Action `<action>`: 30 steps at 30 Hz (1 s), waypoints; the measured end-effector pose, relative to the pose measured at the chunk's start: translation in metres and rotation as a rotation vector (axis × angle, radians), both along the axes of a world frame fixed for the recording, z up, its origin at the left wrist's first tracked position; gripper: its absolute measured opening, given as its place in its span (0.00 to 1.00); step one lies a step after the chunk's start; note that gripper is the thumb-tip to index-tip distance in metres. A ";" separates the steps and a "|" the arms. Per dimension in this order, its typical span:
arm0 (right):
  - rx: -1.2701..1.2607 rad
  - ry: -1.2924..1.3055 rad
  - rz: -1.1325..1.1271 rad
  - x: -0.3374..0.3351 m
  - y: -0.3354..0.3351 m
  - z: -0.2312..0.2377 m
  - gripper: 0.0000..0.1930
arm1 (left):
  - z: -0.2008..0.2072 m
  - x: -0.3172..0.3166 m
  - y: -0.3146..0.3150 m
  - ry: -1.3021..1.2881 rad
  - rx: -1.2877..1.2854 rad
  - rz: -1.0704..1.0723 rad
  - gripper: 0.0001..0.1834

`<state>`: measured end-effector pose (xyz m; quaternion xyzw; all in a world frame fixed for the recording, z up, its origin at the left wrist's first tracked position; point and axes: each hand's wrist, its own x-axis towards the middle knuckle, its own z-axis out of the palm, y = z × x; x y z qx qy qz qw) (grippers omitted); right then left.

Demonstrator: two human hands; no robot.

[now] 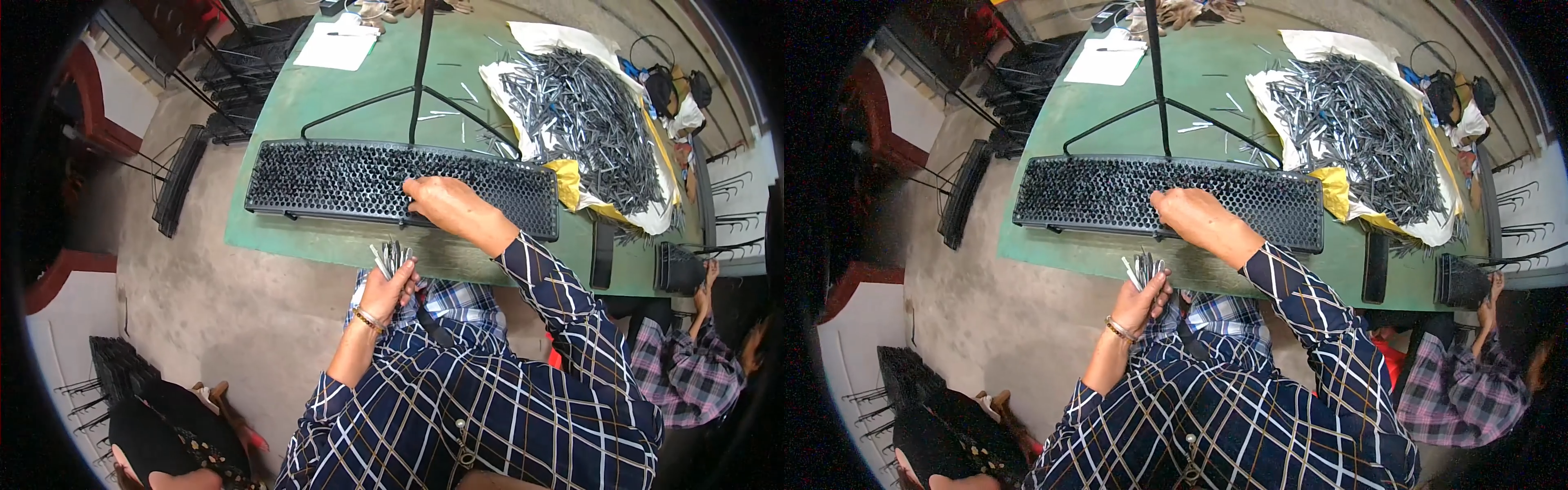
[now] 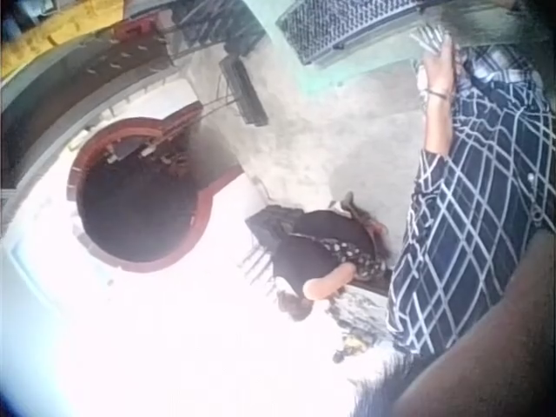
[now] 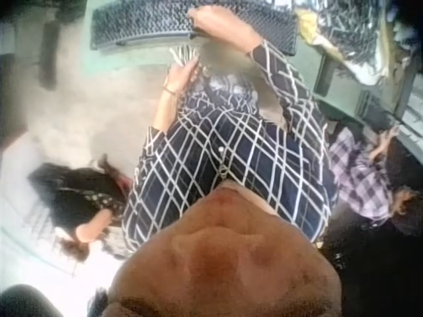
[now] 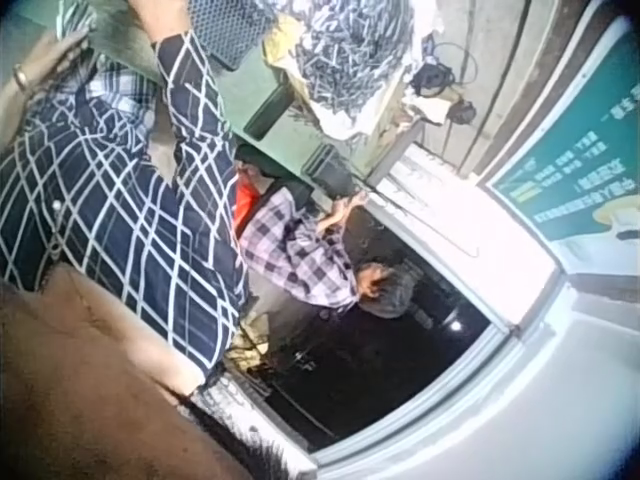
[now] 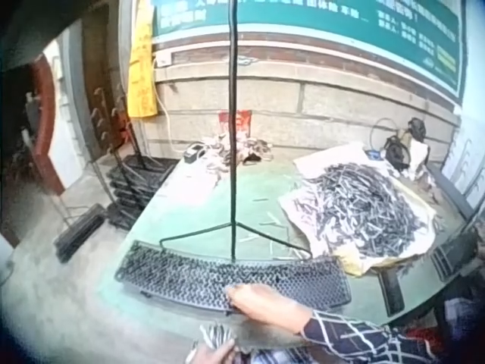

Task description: Sorting and inserting small metal pins into a perforated grid plate on a workbench.

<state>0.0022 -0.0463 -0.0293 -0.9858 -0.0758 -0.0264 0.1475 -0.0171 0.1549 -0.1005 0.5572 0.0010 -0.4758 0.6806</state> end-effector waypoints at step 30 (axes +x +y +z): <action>0.697 -0.189 -0.216 -0.033 0.019 -0.020 0.09 | 0.003 -0.004 -0.003 0.071 -0.138 0.130 0.15</action>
